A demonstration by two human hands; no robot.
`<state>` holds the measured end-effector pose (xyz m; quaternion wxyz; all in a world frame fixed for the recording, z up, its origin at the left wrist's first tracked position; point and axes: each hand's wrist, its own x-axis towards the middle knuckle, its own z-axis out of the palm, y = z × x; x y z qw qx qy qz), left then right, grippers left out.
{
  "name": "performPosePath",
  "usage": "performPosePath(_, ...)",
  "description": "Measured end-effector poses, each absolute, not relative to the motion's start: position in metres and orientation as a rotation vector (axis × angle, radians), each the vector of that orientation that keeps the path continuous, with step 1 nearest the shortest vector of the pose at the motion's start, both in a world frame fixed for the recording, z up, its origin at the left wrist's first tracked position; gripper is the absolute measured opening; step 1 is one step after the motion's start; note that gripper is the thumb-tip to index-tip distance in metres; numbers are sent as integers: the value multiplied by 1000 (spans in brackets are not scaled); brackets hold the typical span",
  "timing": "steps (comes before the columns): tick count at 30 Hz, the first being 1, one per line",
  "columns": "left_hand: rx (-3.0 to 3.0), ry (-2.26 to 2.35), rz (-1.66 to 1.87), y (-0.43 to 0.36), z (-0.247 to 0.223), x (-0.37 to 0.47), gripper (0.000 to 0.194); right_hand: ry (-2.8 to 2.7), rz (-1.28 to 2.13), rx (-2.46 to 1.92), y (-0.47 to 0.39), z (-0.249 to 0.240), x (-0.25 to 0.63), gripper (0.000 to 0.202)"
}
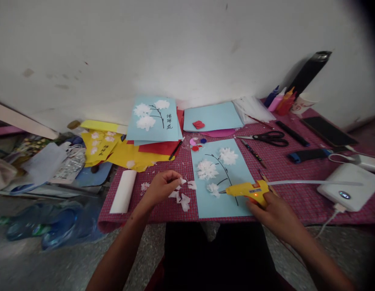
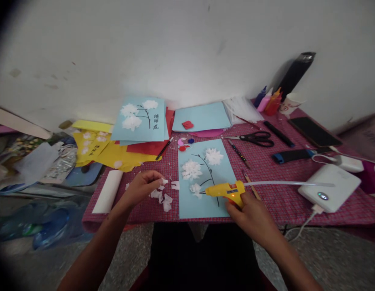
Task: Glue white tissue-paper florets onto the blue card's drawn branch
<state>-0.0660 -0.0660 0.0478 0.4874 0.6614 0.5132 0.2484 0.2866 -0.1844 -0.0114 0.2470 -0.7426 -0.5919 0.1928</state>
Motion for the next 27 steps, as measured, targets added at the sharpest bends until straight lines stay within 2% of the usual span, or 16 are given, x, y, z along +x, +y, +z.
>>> performPosePath(8,1946,1244,613,-96,50,-53,9,-1637,583,-2044,-183,-5,286,34)
performPosePath(14,2379,1088,527,-115,29,-21,12,-1645,565,-2057,-185,-6,285,33)
performPosePath(27,2531,1002,364,-95,17,0,18,-1678,528,-2016,-185,-5,285,28)
